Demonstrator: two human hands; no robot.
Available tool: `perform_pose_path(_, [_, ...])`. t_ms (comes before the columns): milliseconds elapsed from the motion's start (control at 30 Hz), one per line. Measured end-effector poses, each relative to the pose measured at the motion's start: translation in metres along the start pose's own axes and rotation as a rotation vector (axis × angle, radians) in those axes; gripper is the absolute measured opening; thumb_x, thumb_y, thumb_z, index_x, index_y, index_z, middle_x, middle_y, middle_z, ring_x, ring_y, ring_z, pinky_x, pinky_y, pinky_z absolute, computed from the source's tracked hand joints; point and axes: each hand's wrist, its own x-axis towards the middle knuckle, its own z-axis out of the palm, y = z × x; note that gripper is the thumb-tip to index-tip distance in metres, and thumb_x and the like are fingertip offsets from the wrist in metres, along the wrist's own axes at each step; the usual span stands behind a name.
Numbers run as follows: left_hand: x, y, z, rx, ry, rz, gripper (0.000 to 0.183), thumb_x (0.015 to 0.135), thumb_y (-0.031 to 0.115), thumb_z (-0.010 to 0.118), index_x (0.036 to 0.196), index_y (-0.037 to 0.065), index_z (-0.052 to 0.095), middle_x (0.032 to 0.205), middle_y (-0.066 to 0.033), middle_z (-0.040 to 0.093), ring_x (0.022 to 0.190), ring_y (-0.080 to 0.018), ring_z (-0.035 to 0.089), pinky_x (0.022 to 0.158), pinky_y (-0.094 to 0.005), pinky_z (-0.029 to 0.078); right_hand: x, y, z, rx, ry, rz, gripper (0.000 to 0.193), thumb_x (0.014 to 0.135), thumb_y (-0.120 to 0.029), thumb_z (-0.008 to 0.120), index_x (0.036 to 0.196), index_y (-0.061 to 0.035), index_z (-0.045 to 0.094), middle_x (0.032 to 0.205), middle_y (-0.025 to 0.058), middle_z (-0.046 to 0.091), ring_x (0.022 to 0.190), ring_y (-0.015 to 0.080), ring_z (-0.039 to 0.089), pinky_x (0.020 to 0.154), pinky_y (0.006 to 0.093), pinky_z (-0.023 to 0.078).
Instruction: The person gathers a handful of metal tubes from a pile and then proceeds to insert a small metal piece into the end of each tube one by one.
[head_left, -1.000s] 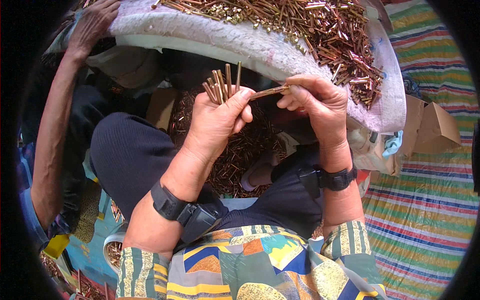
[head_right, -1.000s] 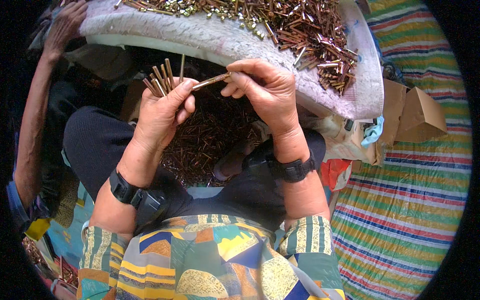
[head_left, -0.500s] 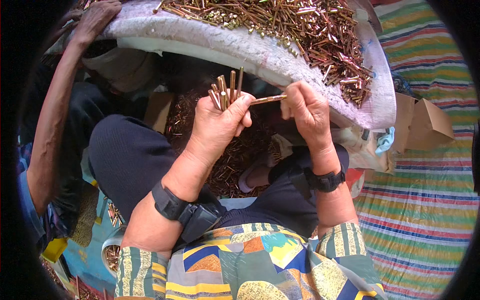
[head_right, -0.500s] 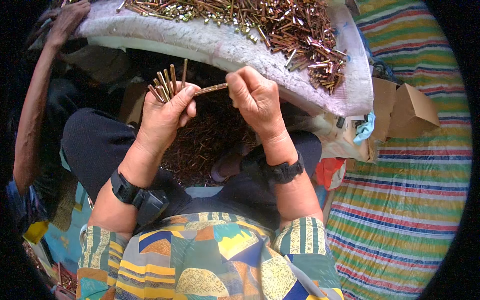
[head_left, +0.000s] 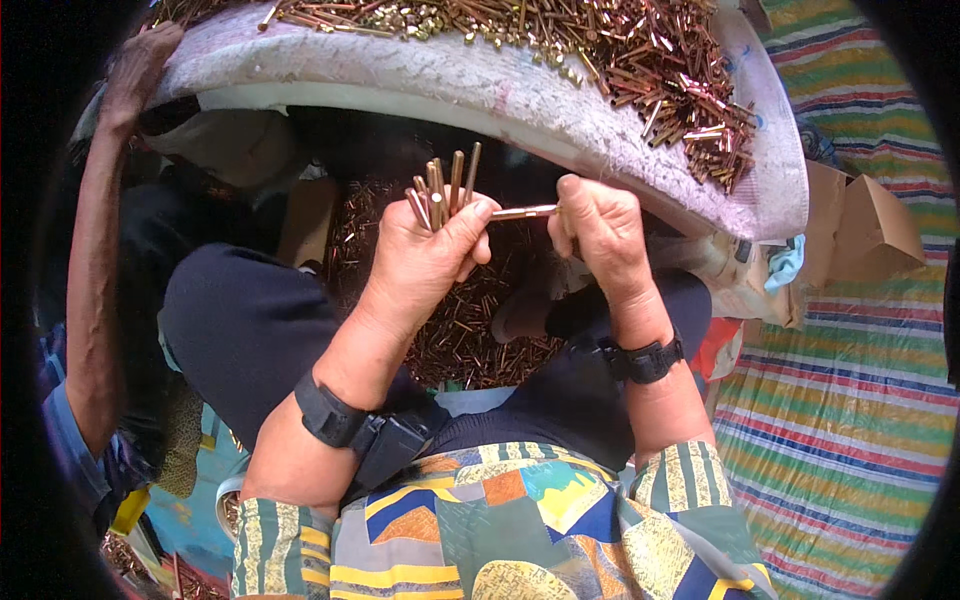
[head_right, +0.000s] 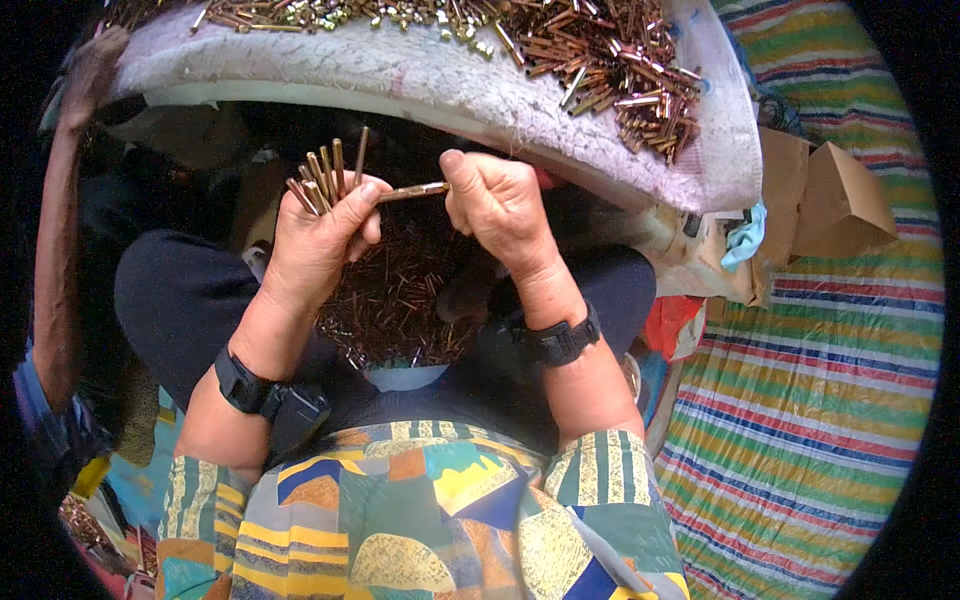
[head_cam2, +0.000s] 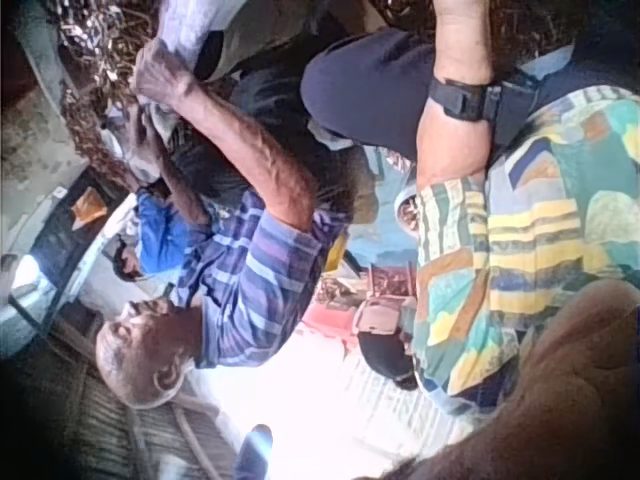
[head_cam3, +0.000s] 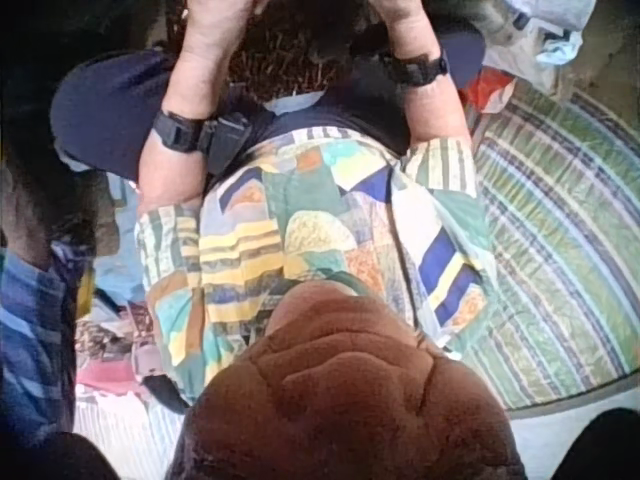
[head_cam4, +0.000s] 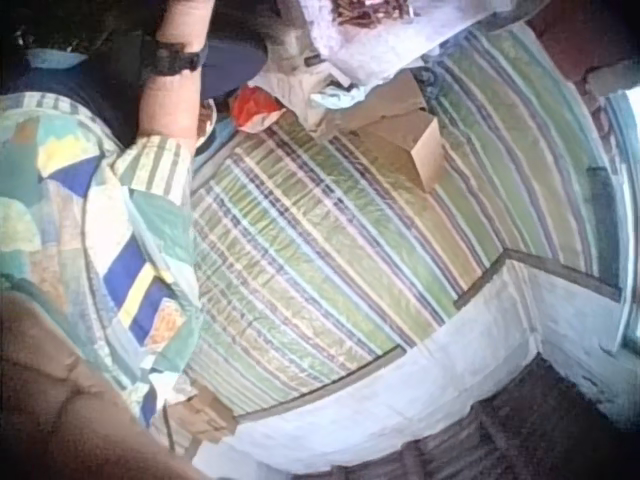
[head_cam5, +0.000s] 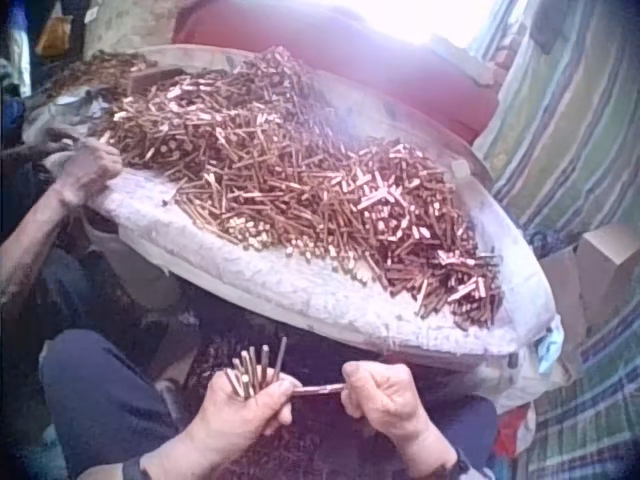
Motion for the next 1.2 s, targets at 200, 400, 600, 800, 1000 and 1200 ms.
perform_pose_path(200, [0.0, -0.006, -0.001, -0.001, -0.017, 0.002, 0.013, 0.084, 0.015, 0.058, 0.084, 0.003, 0.062, 0.055, 0.0006, 0.054, 0.042, -0.004, 0.043, 0.037, -0.0159, 0.031, -0.006, 0.009, -0.003, -0.102, 0.043, -0.059, 0.018, 0.088, -0.018, 0.053, 0.08, -0.0011, 0.053, 0.066, 0.0003, 0.054, 0.057, 0.0059, 0.049, 0.053, 0.0189, 0.04])
perform_pose_path(400, [-0.001, -0.004, -0.005, -0.044, 0.009, -0.018, 0.014, 0.084, 0.016, 0.058, 0.085, 0.002, 0.062, 0.056, 0.0005, 0.054, 0.044, -0.0042, 0.045, 0.038, -0.0154, 0.032, -0.01, 0.003, 0.011, 0.083, 0.148, -0.098, 0.013, 0.087, -0.012, 0.053, 0.08, -0.0011, 0.052, 0.064, 0.002, 0.055, 0.056, 0.0053, 0.049, 0.051, 0.0185, 0.04])
perform_pose_path(600, [-0.005, -0.001, -0.008, -0.041, 0.008, -0.043, 0.015, 0.084, 0.016, 0.058, 0.086, 0.002, 0.061, 0.057, 0.0002, 0.054, 0.045, -0.0046, 0.045, 0.038, -0.0154, 0.031, -0.01, 0.008, 0.002, -0.106, -0.063, -0.076, 0.014, 0.088, -0.011, 0.051, 0.077, -0.0012, 0.051, 0.059, -0.0005, 0.053, 0.049, 0.0048, 0.046, 0.046, 0.0188, 0.039])
perform_pose_path(800, [-0.006, -0.001, -0.013, -0.054, -0.016, -0.034, 0.015, 0.084, 0.016, 0.059, 0.085, 0.002, 0.061, 0.057, 0.0002, 0.054, 0.044, -0.0044, 0.044, 0.037, -0.0158, 0.031, -0.012, 0.0, 0.017, -0.25, 0.018, -0.163, 0.019, 0.089, -0.014, 0.05, 0.074, -0.0018, 0.051, 0.06, 0.0001, 0.053, 0.051, 0.0055, 0.047, 0.048, 0.0192, 0.039])
perform_pose_path(1000, [-0.007, 0.0, -0.011, -0.069, -0.009, -0.034, 0.014, 0.084, 0.016, 0.059, 0.084, 0.002, 0.062, 0.055, 0.0003, 0.054, 0.041, -0.004, 0.042, 0.036, -0.016, 0.03, -0.012, -0.001, 0.028, -0.005, 0.197, -0.105, 0.032, 0.091, -0.017, 0.047, 0.063, -0.0039, 0.049, 0.049, -0.0014, 0.047, 0.044, 0.0048, 0.042, 0.041, 0.021, 0.033])
perform_pose_path(1200, [-0.008, 0.009, -0.008, -0.027, -0.063, -0.122, 0.015, 0.083, 0.017, 0.06, 0.087, 0.003, 0.064, 0.051, 0.0007, 0.052, 0.04, -0.0034, 0.042, 0.035, -0.0171, 0.029, -0.013, 0.009, 0.003, -0.232, 0.149, 0.075, 0.038, 0.088, -0.024, 0.055, 0.056, -0.0041, 0.047, 0.045, -0.0038, 0.043, 0.041, 0.0044, 0.039, 0.038, 0.0223, 0.031])
